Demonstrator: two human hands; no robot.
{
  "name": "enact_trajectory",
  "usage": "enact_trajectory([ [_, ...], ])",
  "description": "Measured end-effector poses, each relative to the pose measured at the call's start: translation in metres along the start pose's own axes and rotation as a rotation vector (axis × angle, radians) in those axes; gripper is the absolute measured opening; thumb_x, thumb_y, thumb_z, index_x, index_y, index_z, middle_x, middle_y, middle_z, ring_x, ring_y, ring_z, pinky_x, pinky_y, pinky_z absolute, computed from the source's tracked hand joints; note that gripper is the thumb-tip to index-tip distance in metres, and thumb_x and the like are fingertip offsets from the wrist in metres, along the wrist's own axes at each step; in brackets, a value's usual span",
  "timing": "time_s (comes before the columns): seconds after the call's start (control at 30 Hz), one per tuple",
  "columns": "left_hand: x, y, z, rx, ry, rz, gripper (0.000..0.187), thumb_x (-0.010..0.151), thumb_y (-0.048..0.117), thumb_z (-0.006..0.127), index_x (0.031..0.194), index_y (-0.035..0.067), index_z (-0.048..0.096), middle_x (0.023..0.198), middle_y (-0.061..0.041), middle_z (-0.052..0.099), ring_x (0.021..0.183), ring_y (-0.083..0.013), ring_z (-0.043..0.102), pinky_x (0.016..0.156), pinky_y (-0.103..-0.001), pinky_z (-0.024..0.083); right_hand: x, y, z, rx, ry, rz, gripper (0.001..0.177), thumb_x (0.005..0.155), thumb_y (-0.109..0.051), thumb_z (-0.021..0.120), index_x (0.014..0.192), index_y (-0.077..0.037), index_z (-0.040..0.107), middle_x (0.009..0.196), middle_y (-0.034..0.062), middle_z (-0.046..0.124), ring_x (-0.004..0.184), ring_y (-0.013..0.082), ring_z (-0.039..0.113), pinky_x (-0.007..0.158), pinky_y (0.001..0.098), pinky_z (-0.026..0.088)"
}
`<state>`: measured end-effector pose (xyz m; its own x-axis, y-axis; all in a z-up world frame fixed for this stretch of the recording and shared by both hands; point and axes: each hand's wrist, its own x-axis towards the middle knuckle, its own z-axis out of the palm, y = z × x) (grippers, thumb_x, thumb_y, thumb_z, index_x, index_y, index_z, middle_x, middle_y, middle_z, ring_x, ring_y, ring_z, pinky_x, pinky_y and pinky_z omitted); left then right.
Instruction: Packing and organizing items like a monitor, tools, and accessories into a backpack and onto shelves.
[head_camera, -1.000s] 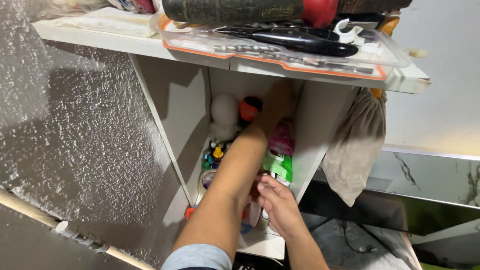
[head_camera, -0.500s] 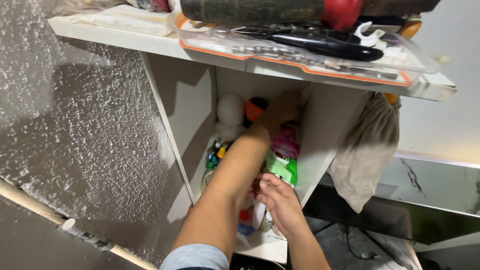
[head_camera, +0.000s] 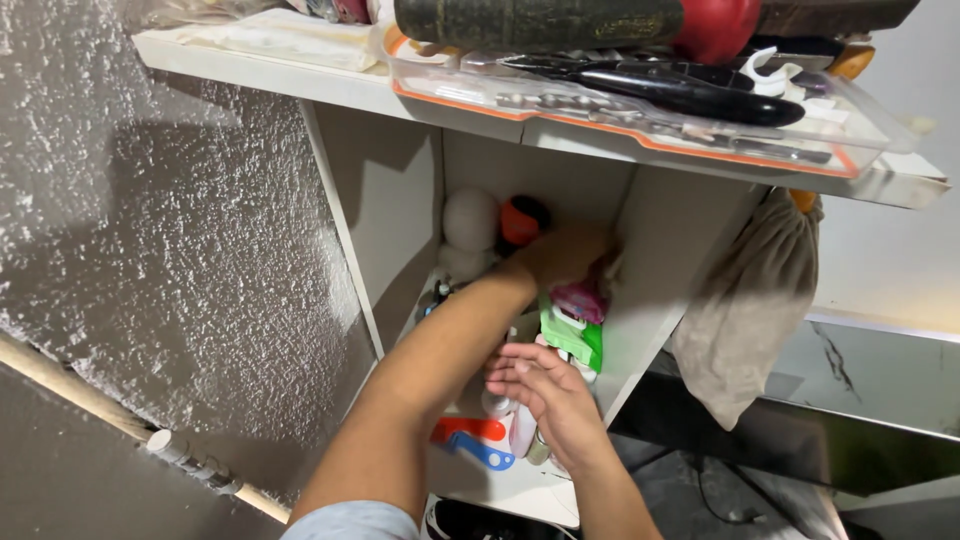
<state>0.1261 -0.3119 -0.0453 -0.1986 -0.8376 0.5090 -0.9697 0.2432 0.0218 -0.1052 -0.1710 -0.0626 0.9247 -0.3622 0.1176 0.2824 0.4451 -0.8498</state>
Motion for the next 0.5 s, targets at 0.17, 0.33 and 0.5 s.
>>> enact_trajectory([
  [0.17,-0.005,0.007,-0.011,-0.256,-0.082,-0.1,0.028,0.075,0.011,0.067,0.102,0.006,0.075,0.101,-0.022,0.073,0.095,-0.0415,0.07,0.083,-0.048,0.056,-0.004,-0.004,0.004,-0.045,0.008,0.016,0.031,0.1,-0.01,0.053,0.124,0.007,0.063,0.112,0.0182,0.071,0.105,0.0258,0.07,0.096,0.0397,0.057],
  [0.33,-0.041,0.044,-0.036,-0.038,0.043,-0.379,0.029,0.086,0.013,0.058,0.109,0.008,0.075,0.101,-0.022,0.075,0.096,-0.04,0.072,0.083,-0.049,0.058,-0.011,-0.007,0.002,-0.167,0.047,-0.051,0.031,0.1,-0.012,0.056,0.124,0.006,0.065,0.113,0.0159,0.072,0.105,0.0231,0.07,0.096,0.0377,0.057],
  [0.5,-0.047,0.097,-0.092,-0.038,-0.102,-0.848,0.045,0.096,0.042,0.057,0.125,0.008,0.059,0.101,-0.02,0.074,0.094,-0.0377,0.073,0.079,-0.05,0.058,-0.02,-0.011,0.01,-0.224,0.024,-0.145,0.031,0.1,-0.011,0.058,0.125,0.007,0.065,0.113,0.0155,0.072,0.102,0.022,0.069,0.096,0.0364,0.056],
])
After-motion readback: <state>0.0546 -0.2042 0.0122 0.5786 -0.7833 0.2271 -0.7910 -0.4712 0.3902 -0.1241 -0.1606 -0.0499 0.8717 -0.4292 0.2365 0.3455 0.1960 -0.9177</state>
